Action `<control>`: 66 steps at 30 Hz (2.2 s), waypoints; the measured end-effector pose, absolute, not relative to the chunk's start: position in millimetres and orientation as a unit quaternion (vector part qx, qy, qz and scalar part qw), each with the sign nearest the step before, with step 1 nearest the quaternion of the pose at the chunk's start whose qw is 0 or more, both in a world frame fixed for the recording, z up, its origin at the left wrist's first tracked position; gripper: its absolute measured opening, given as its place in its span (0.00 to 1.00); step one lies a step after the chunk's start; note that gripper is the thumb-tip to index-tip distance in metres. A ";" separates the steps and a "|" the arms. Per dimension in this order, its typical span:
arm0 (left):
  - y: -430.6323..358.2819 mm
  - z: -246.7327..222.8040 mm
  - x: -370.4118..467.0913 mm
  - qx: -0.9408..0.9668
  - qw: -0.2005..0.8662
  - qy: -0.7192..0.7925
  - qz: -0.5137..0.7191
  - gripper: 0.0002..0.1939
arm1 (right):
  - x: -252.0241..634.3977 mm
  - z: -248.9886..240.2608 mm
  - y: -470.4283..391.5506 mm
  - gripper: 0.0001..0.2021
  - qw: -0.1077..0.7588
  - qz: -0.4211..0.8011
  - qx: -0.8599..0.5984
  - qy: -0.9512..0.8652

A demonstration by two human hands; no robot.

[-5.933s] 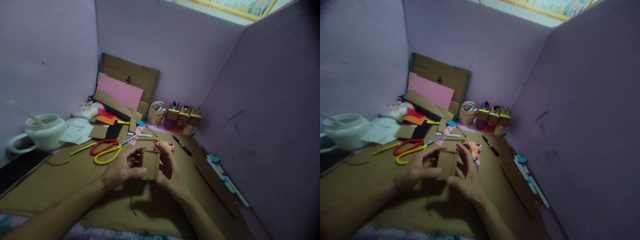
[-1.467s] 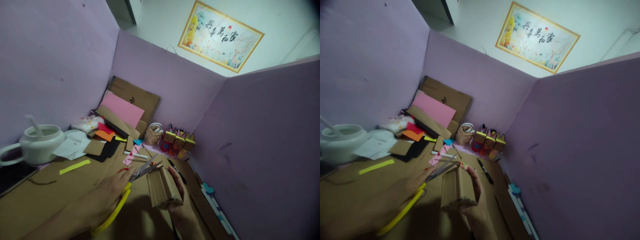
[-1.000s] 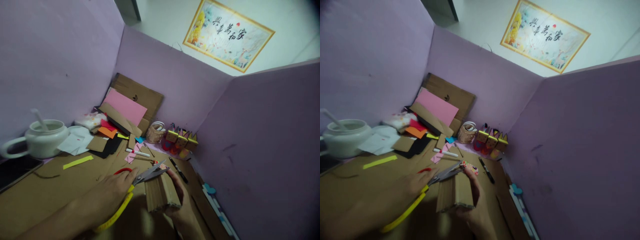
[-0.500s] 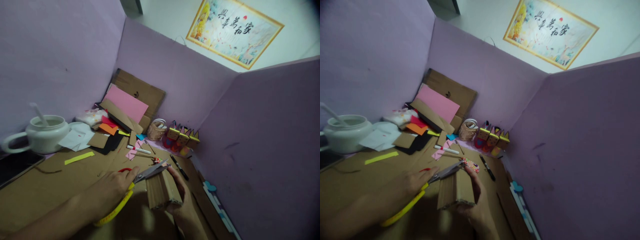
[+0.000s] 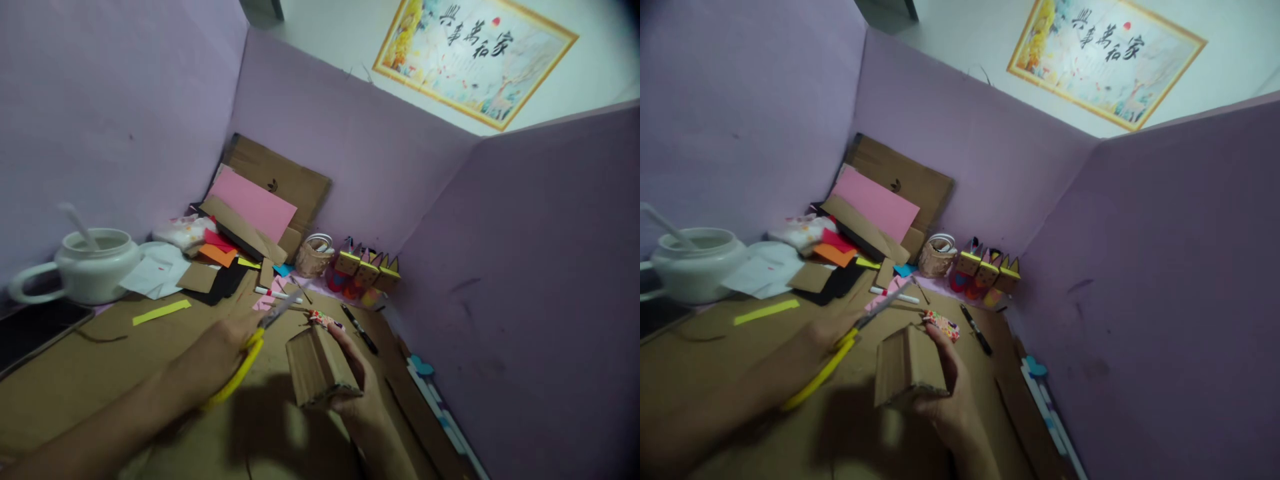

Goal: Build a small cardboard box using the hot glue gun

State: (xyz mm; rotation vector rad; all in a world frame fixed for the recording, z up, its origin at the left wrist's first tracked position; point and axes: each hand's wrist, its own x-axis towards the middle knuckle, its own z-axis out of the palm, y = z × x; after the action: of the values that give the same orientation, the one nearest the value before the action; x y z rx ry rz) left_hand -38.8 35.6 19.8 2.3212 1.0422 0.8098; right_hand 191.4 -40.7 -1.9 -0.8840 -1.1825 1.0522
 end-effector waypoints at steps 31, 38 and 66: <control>26.2 13.5 -17.0 0.691 0.605 0.292 0.267 0.47 | 172.5 -10.5 -35.3 0.44 0.582 0.527 -0.430 -0.446; 33.8 10.9 -22.3 0.624 0.676 0.289 0.263 0.46 | 173.7 -8.5 -35.2 0.28 0.613 0.576 -0.376 -0.389; 16.2 5.2 -10.3 0.651 0.680 0.201 0.270 0.45 | 173.6 -7.7 -45.6 0.46 0.618 0.535 -0.373 -0.438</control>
State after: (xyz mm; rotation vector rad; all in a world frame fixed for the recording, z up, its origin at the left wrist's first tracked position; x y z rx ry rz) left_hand -10.3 16.2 5.2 1.4615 0.4520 0.6053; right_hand 173.6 -45.6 -7.7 -0.8592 -1.0086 1.2307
